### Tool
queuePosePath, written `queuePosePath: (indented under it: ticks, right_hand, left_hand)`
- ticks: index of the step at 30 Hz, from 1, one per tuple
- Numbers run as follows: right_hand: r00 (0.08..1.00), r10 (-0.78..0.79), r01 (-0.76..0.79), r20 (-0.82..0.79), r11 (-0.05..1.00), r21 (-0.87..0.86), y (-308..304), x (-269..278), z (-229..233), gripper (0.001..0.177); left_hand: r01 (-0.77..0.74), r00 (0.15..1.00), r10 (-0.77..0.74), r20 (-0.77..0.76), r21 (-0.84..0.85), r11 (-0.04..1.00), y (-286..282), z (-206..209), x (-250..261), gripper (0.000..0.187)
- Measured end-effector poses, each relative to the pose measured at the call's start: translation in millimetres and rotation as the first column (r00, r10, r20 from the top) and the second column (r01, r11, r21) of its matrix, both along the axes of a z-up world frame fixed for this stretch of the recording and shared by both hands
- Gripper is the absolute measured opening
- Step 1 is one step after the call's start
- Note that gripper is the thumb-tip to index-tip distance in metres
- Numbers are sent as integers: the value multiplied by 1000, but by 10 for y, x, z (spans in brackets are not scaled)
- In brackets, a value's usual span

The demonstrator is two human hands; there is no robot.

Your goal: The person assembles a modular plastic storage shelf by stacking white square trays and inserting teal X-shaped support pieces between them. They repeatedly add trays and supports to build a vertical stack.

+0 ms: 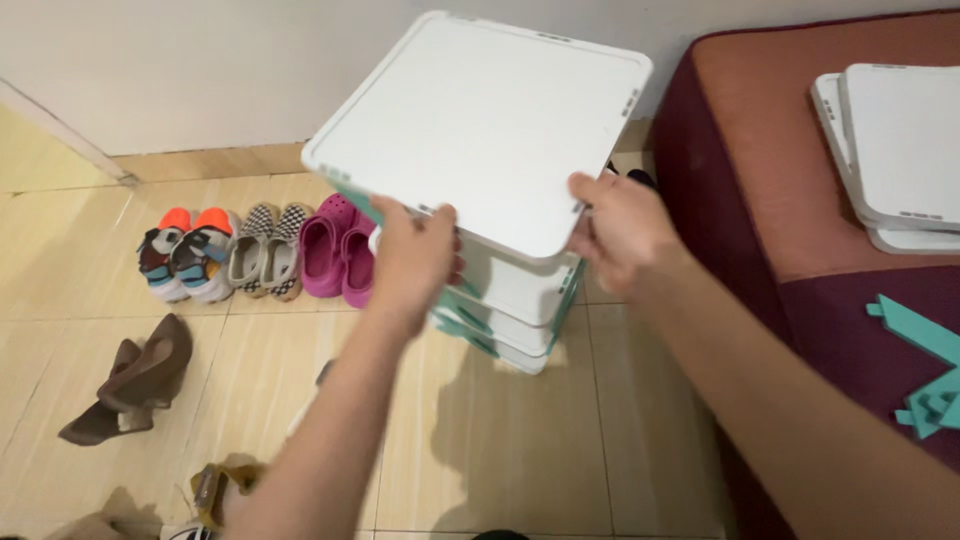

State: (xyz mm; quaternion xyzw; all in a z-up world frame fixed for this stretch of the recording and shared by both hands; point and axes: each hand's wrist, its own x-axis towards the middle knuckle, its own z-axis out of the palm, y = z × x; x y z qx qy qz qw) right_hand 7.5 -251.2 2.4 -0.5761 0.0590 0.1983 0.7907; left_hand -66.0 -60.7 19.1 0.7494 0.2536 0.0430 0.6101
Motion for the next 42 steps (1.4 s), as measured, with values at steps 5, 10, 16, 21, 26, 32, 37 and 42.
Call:
queuePosePath:
  ticks: [5, 10, 16, 21, 26, 32, 37, 42]
  right_hand:
    - [998, 61, -61, 4, 996, 61, 139, -186, 96, 41]
    - [997, 79, -79, -21, 997, 26, 379, -96, 102, 49]
    - [952, 306, -304, -13, 936, -178, -3, -83, 153, 50]
    - [986, 166, -158, -27, 857, -491, -1024, -174, -164, 43]
    - [972, -83, 223, 218, 607, -762, -2547, -377, -831, 33]
    - [972, -130, 189, 198, -76, -979, -4130, -564, -1202, 46]
    - [983, -184, -14, 15, -160, -987, -4534, -548, -1358, 62]
    - [986, -163, 5, 28, -140, -990, -4597, -516, -1475, 64]
  left_hand:
    - [183, 983, -182, -23, 140, 973, 471, 90, 532, 31]
    - [70, 997, -66, -40, 109, 992, 687, -2, 913, 24]
    - [-301, 881, -203, 427, 838, 456, 475, 19, 822, 30]
    - [-187, 819, -329, 470, 761, 622, -625, 327, 615, 43]
    - [-10, 608, -567, 556, 719, 695, -1692, -8, 288, 12]
    - [337, 521, -773, 361, 746, 575, -2301, -726, -85, 32]
    - [481, 594, -802, 72, 767, 425, -2406, -1181, -203, 27]
    - [445, 655, -756, -5, 810, 381, -2288, -1464, -129, 17]
